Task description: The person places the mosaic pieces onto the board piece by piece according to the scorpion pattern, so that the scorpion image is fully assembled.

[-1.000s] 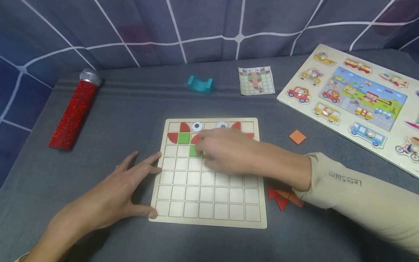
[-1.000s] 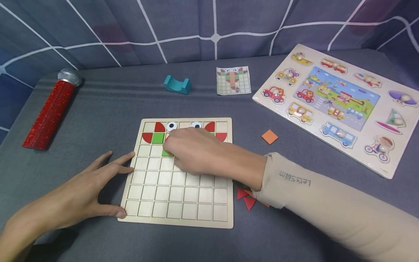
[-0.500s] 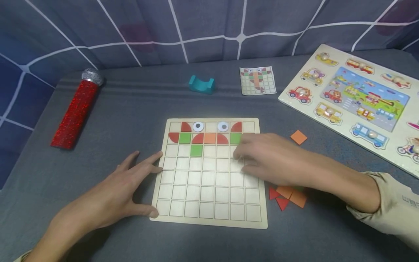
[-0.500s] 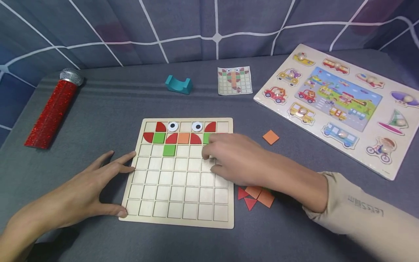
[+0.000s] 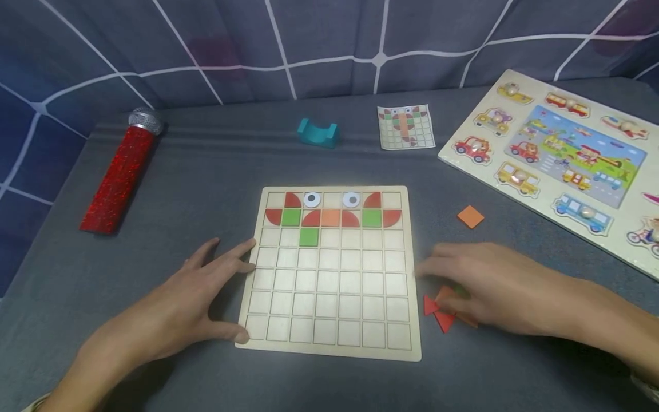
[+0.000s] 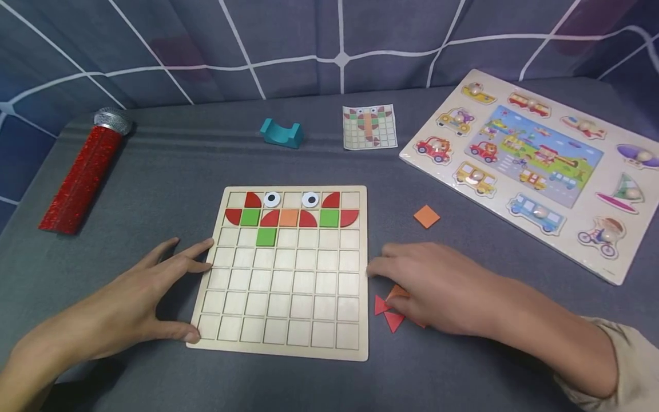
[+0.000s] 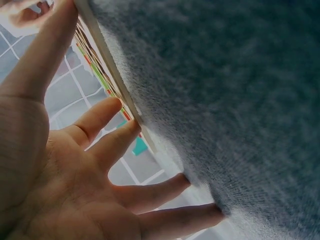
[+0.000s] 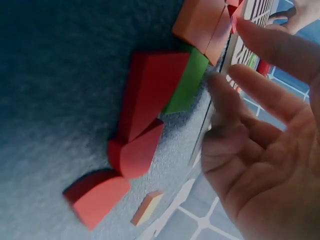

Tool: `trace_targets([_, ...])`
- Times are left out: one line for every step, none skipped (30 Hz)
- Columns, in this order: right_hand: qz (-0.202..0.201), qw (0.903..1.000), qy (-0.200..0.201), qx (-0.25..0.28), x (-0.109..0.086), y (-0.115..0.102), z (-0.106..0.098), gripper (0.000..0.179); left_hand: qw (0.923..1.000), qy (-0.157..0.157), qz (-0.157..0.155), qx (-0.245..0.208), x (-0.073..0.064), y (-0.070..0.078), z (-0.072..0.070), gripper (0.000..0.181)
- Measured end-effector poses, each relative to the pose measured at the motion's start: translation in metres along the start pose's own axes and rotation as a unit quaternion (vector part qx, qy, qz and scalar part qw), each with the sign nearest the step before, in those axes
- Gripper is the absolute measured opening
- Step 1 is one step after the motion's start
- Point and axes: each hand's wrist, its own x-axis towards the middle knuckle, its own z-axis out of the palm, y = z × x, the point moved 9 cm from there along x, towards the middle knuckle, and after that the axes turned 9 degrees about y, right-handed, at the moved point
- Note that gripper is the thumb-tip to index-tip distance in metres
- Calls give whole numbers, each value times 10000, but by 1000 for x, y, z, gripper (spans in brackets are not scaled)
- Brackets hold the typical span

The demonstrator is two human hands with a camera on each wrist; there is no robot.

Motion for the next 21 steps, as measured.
trace_targets([-28,10000,-63,-46,-3,1,2,43,10000,8,25,7,0,0,0,91])
trace_targets([-66,9999,-96,-118,-6,1,4,45,10000,-4,2,14,0,0,0,90])
trace_targets([-118,9997,-88,-200,-9,0,5,47,10000,-23,-27,9,0,0,0,91])
trace_targets([-138,9995,-100,-254,-11,0,6,49,10000,-33,-52,2,0,0,1,91])
trace_targets([-182,9994,-75,-276,-12,0,6,50,10000,-33,-53,-8,0,0,1,91])
trace_targets([-230,9994,-38,-275,-13,-1,6,50,10000,-46,-82,-5,0,0,1,92])
trace_targets([-253,9994,-23,-245,-13,-1,6,51,9999,-53,-90,-10,0,0,1,92])
trace_targets([-276,9994,12,-215,-13,-2,5,52,9999,-63,-116,-6,0,0,1,92])
trace_targets([-283,9994,36,-171,-12,-2,4,52,9999,-61,-118,-11,0,0,1,92])
trace_targets([-290,9995,67,-144,-12,-3,4,51,9999,-48,-104,-4,0,0,0,93])
trace_targets([-313,9994,117,-125,-11,-4,3,51,10000,-34,-77,-3,-1,0,0,93])
trace_targets([-319,9993,153,-110,-11,-4,2,50,10000,-31,-74,-3,0,0,0,94])
trace_targets([-311,9993,168,-101,-10,-4,2,49,10000,-20,-53,-12,0,1,0,94])
trace_targets([-308,9993,193,-109,-10,-4,1,49,10000,-13,-52,-7,0,1,0,94])
trace_targets([-304,9992,223,-139,-10,-5,1,48,10000,-16,-54,-3,0,1,0,94])
trace_targets([-292,9992,244,-156,-10,-4,1,48,10000,-22,-63,5,0,1,0,95])
trace_targets([-266,9992,254,-155,-10,-4,1,48,10000,-29,-74,11,0,0,0,96])
trace_targets([-244,9993,246,-123,-9,-3,1,47,9999,-52,-104,26,0,0,1,96])
trace_targets([-234,9993,258,-108,-9,-2,1,47,9999,-77,-141,34,0,0,1,96])
trace_targets([-226,9993,273,-78,-9,-2,1,46,9998,-98,-167,45,0,0,1,96])
trace_targets([-215,9994,280,-43,-9,-1,1,46,9998,-111,-172,50,0,0,2,97])
